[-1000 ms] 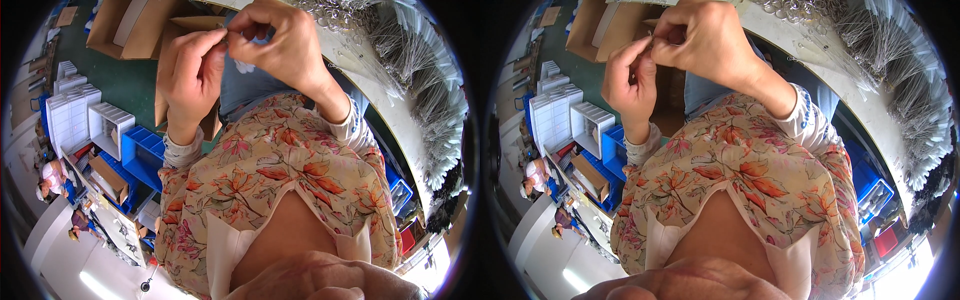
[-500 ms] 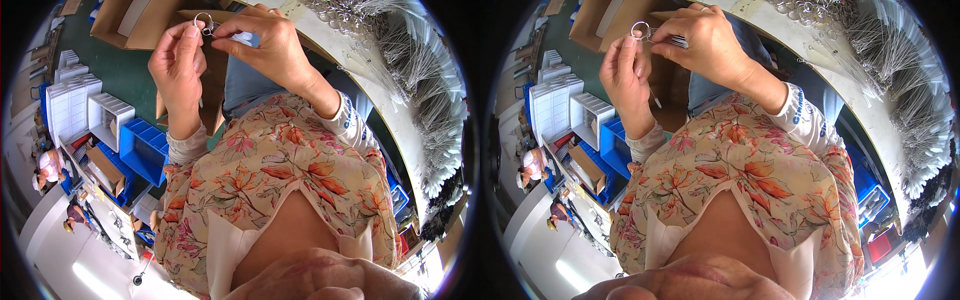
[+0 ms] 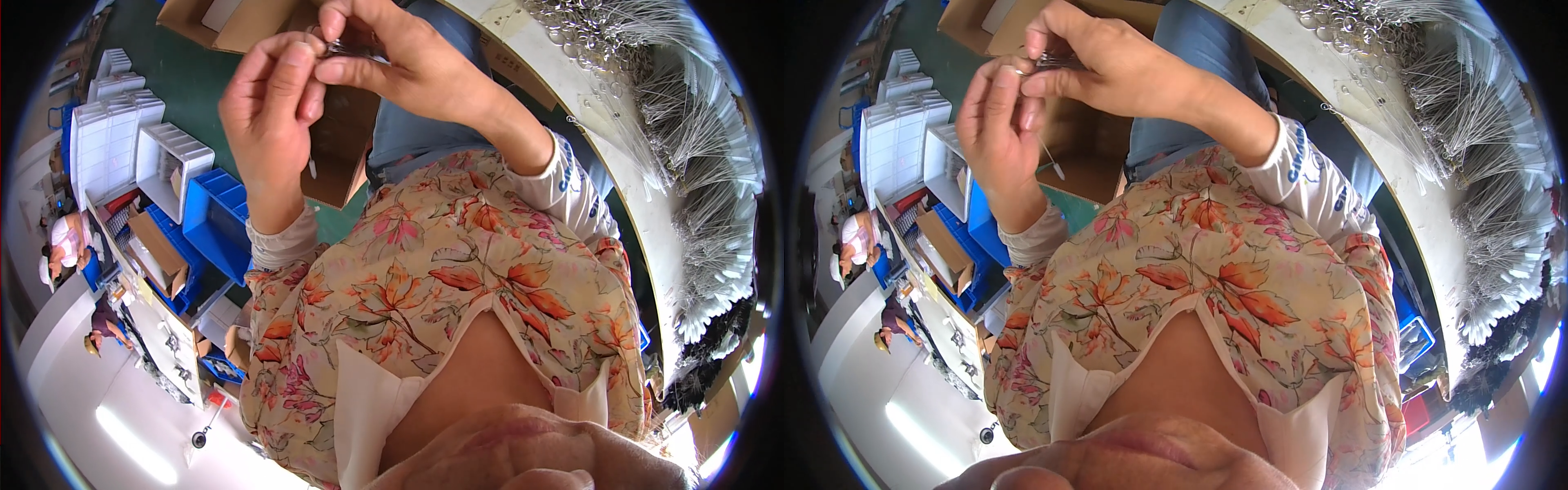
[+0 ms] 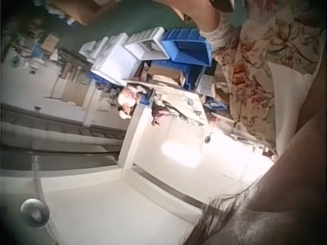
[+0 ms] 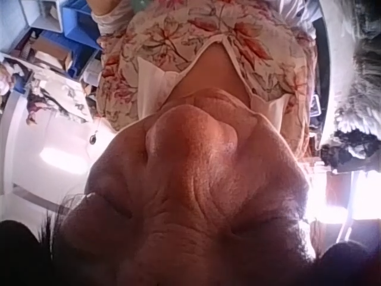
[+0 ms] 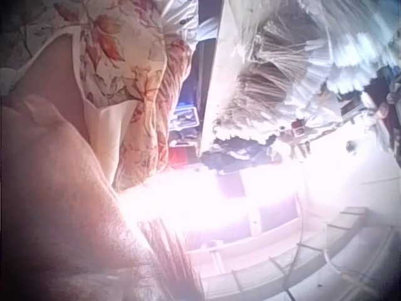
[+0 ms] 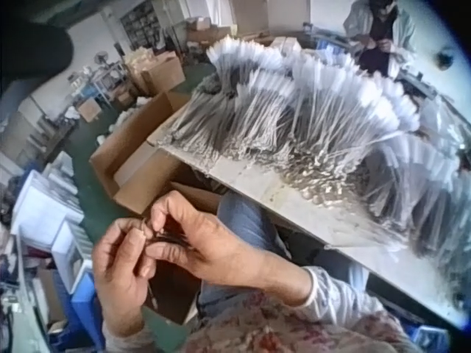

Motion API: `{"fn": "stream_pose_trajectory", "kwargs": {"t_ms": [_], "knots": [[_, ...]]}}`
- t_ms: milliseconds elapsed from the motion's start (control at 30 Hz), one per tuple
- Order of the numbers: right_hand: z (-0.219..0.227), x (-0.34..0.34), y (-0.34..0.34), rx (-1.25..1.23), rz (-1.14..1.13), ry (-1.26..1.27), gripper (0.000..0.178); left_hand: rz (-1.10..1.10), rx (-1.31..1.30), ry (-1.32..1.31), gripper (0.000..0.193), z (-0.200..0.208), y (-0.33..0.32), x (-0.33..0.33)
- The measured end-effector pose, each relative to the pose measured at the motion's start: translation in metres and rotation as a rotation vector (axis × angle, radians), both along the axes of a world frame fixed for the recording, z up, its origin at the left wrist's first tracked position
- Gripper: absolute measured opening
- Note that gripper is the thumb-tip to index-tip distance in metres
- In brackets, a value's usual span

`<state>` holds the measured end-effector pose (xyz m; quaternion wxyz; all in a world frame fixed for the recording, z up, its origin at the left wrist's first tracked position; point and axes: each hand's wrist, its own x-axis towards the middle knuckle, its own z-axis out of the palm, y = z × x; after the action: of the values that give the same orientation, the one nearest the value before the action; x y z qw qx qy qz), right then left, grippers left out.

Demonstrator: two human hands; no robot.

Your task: Assembling small white cleaning brushes by threading metal rings onto the wire handles.

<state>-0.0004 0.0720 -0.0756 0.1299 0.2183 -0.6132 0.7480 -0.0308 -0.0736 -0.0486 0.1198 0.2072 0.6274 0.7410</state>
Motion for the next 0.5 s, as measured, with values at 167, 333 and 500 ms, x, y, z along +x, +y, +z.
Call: {"fn": "stream_pose_trajectory", "kwargs": {"t_ms": [167,333,500], "knots": [[-0.007,-0.021,-0.023,0.093,-0.098,0.260,0.016,0.122,-0.058,-0.090,0.016,0.005,-0.036,-0.010],[-0.003,-0.018,-0.037,0.676,-0.155,0.468,0.012,-0.378,-0.181,-0.408,0.021,-0.005,-0.105,-0.037],[-0.013,-0.007,-0.059,0.783,0.020,0.466,0.012,-0.755,-0.258,-0.778,0.026,-0.054,-0.137,-0.050]]}}
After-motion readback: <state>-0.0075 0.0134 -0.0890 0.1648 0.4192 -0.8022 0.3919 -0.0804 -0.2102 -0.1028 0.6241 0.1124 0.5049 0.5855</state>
